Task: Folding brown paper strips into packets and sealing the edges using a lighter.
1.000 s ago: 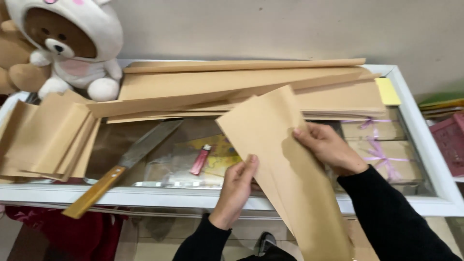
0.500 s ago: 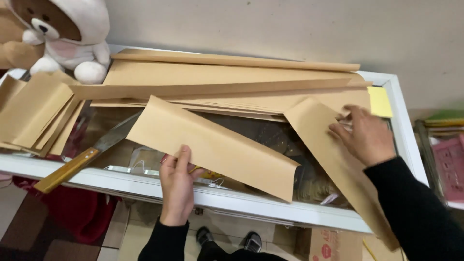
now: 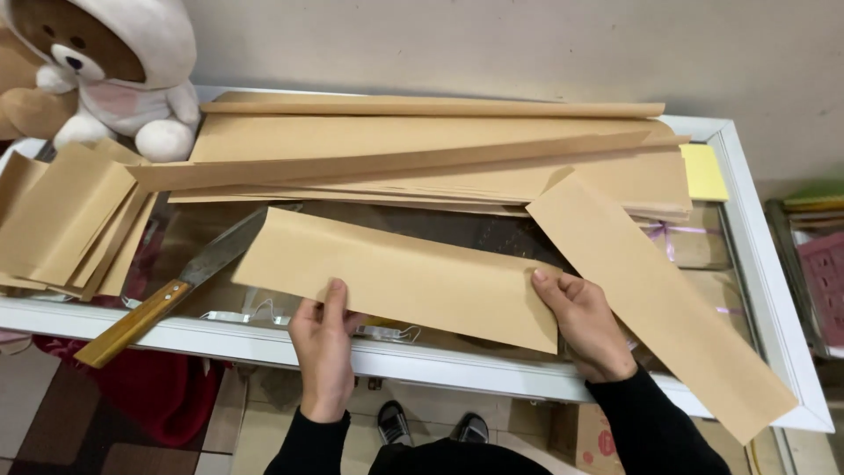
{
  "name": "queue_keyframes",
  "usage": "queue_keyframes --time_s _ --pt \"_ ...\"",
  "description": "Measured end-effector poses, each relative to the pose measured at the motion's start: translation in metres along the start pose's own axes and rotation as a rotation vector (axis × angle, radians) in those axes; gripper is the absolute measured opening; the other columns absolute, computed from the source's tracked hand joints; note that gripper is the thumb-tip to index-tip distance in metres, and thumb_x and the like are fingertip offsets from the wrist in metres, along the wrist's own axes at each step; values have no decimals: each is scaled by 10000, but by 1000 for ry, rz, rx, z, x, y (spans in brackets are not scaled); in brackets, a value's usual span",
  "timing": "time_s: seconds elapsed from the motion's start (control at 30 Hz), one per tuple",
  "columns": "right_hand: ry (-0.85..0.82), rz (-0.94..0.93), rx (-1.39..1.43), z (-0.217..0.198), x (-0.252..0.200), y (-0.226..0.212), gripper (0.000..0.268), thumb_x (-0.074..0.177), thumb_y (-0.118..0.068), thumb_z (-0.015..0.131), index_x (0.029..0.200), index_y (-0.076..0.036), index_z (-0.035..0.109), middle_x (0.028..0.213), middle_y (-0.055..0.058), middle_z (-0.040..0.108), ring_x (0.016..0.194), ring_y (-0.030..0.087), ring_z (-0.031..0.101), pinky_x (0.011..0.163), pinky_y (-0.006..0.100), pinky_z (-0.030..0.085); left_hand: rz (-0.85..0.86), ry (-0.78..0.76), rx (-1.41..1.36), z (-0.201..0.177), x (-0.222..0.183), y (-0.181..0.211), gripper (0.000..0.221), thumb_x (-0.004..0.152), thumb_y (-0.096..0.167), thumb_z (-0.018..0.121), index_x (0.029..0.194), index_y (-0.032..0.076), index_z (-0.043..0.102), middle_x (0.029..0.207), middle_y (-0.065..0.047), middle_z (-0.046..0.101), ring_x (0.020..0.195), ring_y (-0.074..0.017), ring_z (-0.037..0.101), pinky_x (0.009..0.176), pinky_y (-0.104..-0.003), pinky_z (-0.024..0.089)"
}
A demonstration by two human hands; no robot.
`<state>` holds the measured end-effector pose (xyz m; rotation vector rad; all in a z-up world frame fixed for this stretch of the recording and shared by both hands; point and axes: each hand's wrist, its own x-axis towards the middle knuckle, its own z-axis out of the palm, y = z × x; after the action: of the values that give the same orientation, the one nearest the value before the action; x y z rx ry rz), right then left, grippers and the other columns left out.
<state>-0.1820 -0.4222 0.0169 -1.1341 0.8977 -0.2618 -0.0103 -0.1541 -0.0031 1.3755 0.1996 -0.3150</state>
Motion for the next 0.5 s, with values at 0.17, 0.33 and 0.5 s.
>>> queue_keyframes --time_s 0.17,0.33,0.5 --pt "-10 19 -66 -7 8 13 455 1169 -350 613 1192 60 811 1075 215 860 909 261 775 751 361 600 -53 46 -20 -6 6 14 197 1114 263 702 1012 134 593 1130 -49 684 1124 -207 710 1120 -435 621" --pt "4 54 -331 -2 9 15 460 1245 -359 533 954 -39 689 849 78 671 730 181 593 597 321 413 174 -53 7 -3 3 11 411 1173 320 480 1453 63 636 1511 -115 733 1371 -233 703 1188 -381 598" --pt "-36 50 -383 -6 20 31 464 1226 -395 556 936 -65 704 761 31 635 622 143 547 500 316 395 975 -511 587 10 -14 0 720 1088 -71 363 1797 23 278 1906 -178 260 1822 -374 159 1535 -528 121"
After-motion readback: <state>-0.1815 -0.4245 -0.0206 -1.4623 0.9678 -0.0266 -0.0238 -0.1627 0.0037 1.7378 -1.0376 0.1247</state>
